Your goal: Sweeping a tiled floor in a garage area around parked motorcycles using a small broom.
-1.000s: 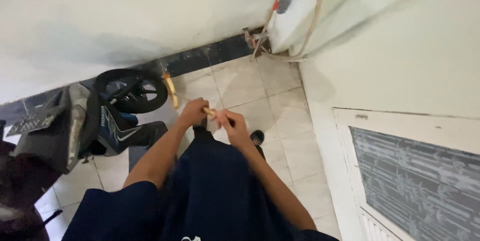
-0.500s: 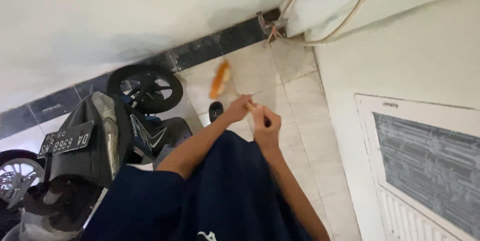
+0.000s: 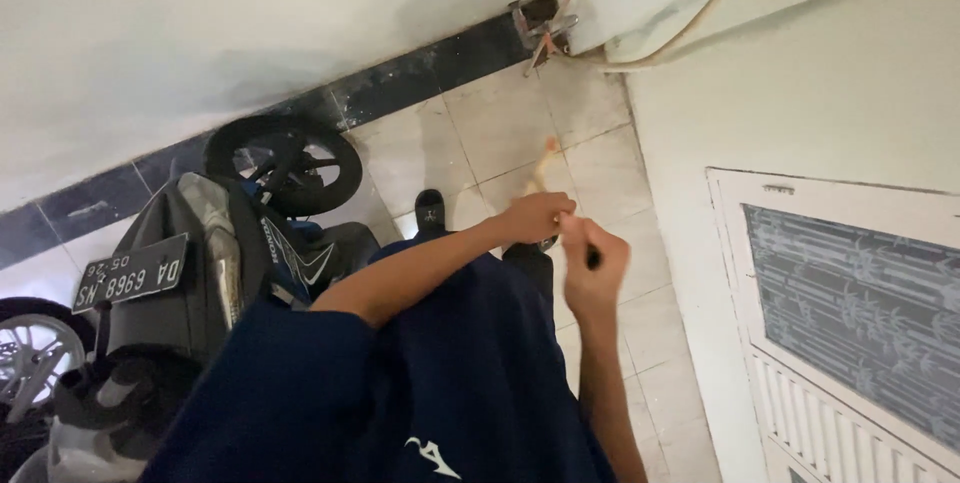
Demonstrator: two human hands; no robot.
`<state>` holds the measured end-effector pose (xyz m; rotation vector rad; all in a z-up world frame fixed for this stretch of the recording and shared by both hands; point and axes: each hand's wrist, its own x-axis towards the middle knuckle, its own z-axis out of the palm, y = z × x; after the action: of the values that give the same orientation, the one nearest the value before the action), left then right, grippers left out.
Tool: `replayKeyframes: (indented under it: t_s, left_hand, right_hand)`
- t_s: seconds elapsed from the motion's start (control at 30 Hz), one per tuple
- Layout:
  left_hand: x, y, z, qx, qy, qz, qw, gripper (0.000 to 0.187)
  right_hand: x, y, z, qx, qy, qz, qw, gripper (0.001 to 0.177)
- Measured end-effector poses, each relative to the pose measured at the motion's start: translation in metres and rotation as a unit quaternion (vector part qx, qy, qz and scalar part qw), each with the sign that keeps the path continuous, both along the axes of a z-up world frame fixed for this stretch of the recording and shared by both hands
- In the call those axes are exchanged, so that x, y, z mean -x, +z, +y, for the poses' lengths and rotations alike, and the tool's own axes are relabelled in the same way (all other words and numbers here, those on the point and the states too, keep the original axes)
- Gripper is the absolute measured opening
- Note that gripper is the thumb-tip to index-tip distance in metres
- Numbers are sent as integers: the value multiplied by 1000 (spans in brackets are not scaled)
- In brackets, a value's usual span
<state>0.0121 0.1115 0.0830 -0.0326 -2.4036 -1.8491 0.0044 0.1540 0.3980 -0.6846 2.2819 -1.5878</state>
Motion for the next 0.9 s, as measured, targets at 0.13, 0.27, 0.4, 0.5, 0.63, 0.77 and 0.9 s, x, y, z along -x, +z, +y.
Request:
replayKeyframes:
  t_s: [0.13, 0.27, 0.4, 0.5, 0.63, 0.77, 0.9]
  left_hand:
    - [-20, 20, -43, 65, 29, -38, 997, 34]
    - [-60, 16, -110, 93, 117, -37, 988, 31]
    - [-108, -48, -172, 207, 150, -205, 945, 18]
    - [-108, -102, -181, 162, 193, -159, 955, 21]
    - [-60, -104, -137, 36, 136, -78, 987, 19]
    - [-24, -150, -80, -47, 45, -44, 997, 13]
    - [-20, -74, -72, -105, 11, -55, 993, 14]
  right_hand:
    - [7, 6, -8, 151, 5, -49, 987, 53]
    - [2, -60, -26, 164, 43, -52, 984, 44]
    - [-29, -121, -71, 127, 119, -109, 979, 47]
    - [-40, -130, -87, 118, 129, -99, 979, 55]
    - [-27, -105, -83, 73, 69, -17, 995, 55]
    - [-15, -101, -72, 11, 46, -10, 999, 53]
    - [-15, -99, -77, -10, 48, 21, 999, 51]
